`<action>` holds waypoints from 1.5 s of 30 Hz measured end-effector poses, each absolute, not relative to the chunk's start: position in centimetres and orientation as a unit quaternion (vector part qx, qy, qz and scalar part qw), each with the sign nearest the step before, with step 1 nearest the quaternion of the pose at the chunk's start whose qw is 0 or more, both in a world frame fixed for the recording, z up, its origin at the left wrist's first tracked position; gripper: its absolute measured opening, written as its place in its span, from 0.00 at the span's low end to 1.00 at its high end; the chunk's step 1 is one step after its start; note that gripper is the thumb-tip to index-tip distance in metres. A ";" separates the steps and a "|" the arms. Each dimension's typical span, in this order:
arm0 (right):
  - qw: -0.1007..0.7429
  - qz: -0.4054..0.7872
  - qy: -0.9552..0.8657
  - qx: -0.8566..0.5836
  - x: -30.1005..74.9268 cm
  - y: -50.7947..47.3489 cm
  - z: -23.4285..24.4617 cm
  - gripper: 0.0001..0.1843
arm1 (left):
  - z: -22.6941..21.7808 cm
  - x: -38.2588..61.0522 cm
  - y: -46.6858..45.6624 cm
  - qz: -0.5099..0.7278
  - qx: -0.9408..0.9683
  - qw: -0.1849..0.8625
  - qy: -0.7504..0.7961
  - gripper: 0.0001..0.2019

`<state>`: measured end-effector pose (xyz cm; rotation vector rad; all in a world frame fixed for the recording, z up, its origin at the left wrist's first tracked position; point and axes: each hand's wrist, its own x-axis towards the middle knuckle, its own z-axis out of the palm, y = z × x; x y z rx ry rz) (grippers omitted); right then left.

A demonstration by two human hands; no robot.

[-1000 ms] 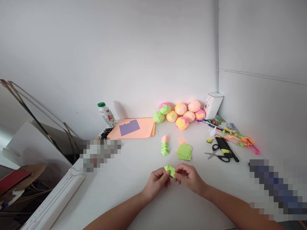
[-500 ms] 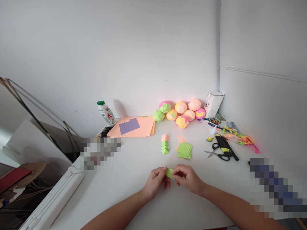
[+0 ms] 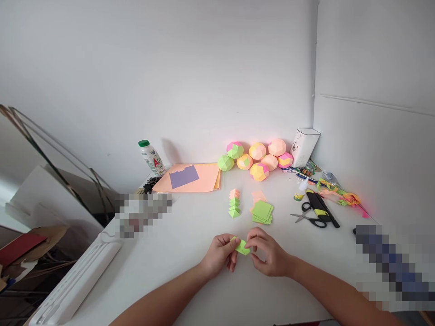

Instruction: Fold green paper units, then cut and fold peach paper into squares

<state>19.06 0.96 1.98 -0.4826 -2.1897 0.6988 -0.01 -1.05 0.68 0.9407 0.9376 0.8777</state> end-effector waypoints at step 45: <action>0.265 0.591 -0.619 -0.444 18.7 1.6 0.5 0.13 | 1.1 0.4 -1.7 0.309 0.547 0.680 0.378 0.20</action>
